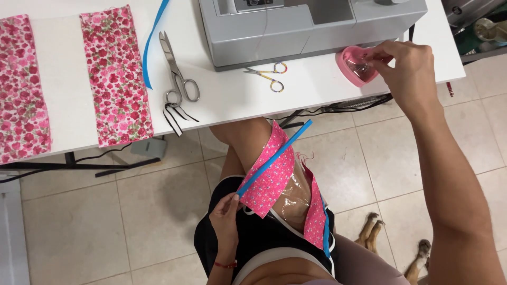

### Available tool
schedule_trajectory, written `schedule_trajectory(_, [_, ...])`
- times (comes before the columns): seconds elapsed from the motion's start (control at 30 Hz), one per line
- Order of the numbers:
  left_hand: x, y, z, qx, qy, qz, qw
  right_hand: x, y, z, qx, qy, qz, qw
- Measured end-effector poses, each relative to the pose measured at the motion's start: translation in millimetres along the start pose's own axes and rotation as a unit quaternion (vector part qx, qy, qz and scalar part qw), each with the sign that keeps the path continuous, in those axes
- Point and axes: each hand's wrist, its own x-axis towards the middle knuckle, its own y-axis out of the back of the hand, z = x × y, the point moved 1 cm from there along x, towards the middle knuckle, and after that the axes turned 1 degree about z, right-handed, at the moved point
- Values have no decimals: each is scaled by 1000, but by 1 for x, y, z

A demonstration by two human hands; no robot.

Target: The person sits on a chair and pins a blue zipper onto a pink floral fabric item resting on their lap. They repeatedly pick up pins from a heart-shaped container on the table and secure the zipper to the fabric edges.

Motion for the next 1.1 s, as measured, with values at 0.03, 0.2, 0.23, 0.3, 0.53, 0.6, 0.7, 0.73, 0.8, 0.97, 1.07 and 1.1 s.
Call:
schedule_trajectory(0.03, [-1,-2,5,-1,-1,0,1000,0,0,0,-1,1,1,1000])
schedule_trajectory(0.2, [-6,-2,10,12,-5,-9,1000,-2,-3,2,27,-21,-4,999])
schedule_trajectory(0.23, [-6,-3,11,11,-4,-8,1000,-1,-2,0,27,-21,-5,999])
schedule_trajectory(0.3, [-8,-3,13,13,-3,-7,1000,-1,0,-3,26,-44,-7,999])
schedule_trajectory(0.53, [-1,12,-7,106,-66,21,992,-33,11,-103,53,22,-25,998])
schedule_trajectory(0.6, [-3,8,5,88,-85,-8,992,-55,-4,-163,256,-79,-122,956])
schedule_trajectory(0.7, [-1,4,-8,55,-62,39,996,-124,-101,-226,354,-114,-160,914])
schedule_trajectory(0.73, [-2,4,-6,57,-59,43,996,-134,-116,-239,357,-116,-164,912])
schedule_trajectory(0.8, [-5,2,-2,48,-63,45,996,-154,-143,-263,333,-106,-190,917])
schedule_trajectory(0.97, [-15,2,11,85,-103,33,990,-186,-177,-262,253,-177,-237,921])
schedule_trajectory(1.07, [-19,1,16,110,-123,27,986,-189,-178,-260,247,-217,-263,907])
schedule_trajectory(1.1, [-20,0,19,118,-134,27,984,-187,-178,-261,256,-235,-274,897])
